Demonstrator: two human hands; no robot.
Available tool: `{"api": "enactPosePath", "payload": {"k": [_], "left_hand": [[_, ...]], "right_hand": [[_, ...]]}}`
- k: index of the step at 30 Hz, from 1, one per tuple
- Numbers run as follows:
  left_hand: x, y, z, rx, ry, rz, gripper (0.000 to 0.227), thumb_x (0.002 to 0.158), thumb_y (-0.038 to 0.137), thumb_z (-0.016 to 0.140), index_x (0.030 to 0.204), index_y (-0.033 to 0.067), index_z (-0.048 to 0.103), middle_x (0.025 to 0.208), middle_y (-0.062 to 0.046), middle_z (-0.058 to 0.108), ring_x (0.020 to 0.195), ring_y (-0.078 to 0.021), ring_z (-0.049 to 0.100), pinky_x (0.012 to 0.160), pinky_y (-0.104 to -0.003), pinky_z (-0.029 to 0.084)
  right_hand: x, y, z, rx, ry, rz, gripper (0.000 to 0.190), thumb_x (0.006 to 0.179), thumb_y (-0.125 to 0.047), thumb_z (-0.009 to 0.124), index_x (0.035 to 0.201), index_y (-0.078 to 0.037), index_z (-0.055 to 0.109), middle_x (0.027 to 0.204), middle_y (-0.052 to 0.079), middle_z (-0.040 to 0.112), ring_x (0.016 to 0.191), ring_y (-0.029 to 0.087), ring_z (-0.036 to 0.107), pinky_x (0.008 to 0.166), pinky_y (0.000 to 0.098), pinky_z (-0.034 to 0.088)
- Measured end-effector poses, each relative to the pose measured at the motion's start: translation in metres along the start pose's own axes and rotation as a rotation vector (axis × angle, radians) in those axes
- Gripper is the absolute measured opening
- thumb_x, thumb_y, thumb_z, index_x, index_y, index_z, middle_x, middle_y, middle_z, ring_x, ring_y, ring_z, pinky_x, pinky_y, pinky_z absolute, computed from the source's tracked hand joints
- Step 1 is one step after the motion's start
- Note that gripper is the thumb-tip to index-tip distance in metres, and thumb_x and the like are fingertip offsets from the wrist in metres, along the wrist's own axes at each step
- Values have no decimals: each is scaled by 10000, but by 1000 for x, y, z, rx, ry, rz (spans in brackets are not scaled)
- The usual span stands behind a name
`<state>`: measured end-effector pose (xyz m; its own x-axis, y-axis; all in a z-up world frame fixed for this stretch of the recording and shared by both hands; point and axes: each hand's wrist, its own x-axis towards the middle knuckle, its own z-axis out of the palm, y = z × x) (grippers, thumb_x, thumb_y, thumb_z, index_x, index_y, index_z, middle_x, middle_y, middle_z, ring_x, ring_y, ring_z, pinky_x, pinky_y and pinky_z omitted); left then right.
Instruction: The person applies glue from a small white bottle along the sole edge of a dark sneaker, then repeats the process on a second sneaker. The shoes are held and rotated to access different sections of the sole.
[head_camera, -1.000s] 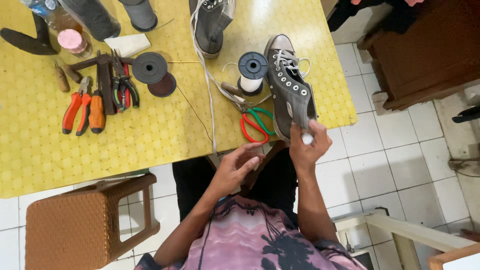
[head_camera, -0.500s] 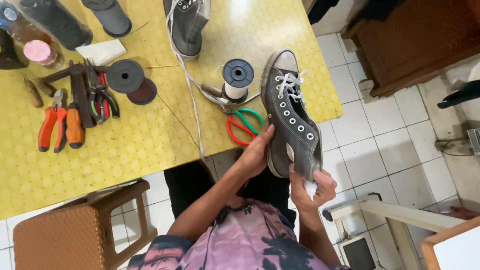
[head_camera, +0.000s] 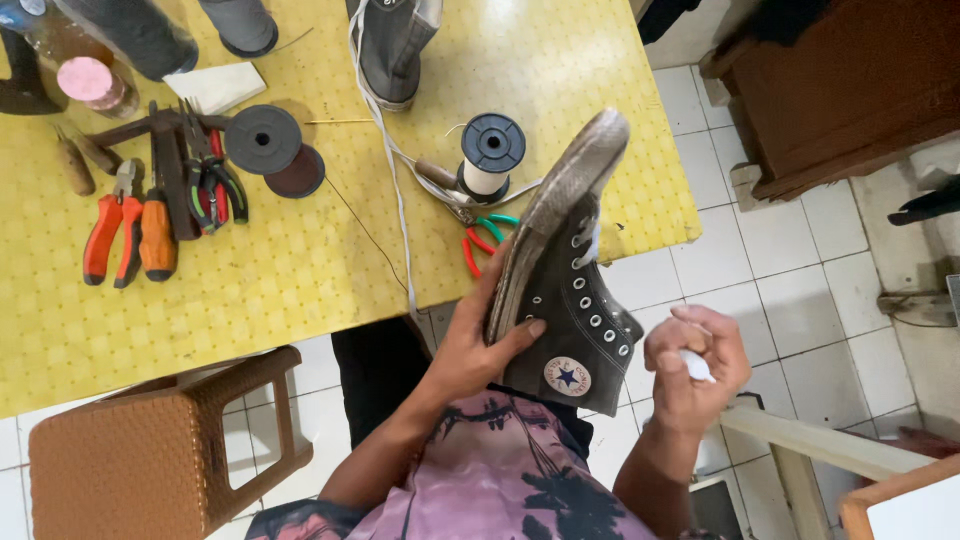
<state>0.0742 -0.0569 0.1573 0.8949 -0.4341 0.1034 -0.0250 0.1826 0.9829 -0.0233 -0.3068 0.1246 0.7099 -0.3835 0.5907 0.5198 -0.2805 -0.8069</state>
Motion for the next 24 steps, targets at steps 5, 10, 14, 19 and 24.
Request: {"api": "enactPosePath", "payload": {"k": [5,10,14,19,24], "left_hand": [[-17,15,-4,16,-10,48,836,862,192,780,1599,120,393,1371,-216,670,1246,-278,619,976,-513,534],[-29,33,-2,169,8,132,827,838,243,821,1566,129,446,1349,-195,673,1226,-389,666,981,-519,559],[-42,37,4,285,60,134,872,821,393,837,1563,148,450,1334,-231,596,1146,-476,661,926,-605,561],[-50,12,-12,149,-12,147,965,725,568,870,1530,154,538,1258,-175,549,1081,-358,631,1000,-520,499],[-66,-17,-2,-425,15,191,1043,942,52,718,1663,146,-29,1521,-230,477,1326,-318,543,1072,-482,483]], "right_hand": [[46,-45,62,-63,-95,108,645,857,-246,788,1328,106,523,555,59,529,464,111,466,491,257,426],[53,-50,82,8,-145,140,965,770,-329,881,1503,61,390,602,64,551,530,104,478,533,218,439],[37,-26,77,103,-109,225,1052,721,-388,893,1538,24,374,714,106,627,624,118,584,597,250,527],[24,-6,74,219,-40,329,1165,659,-464,910,1583,-23,354,858,161,726,746,138,721,679,293,641],[37,-33,105,283,-87,389,652,866,-362,731,1345,68,623,653,127,648,573,115,605,511,219,503]]}}
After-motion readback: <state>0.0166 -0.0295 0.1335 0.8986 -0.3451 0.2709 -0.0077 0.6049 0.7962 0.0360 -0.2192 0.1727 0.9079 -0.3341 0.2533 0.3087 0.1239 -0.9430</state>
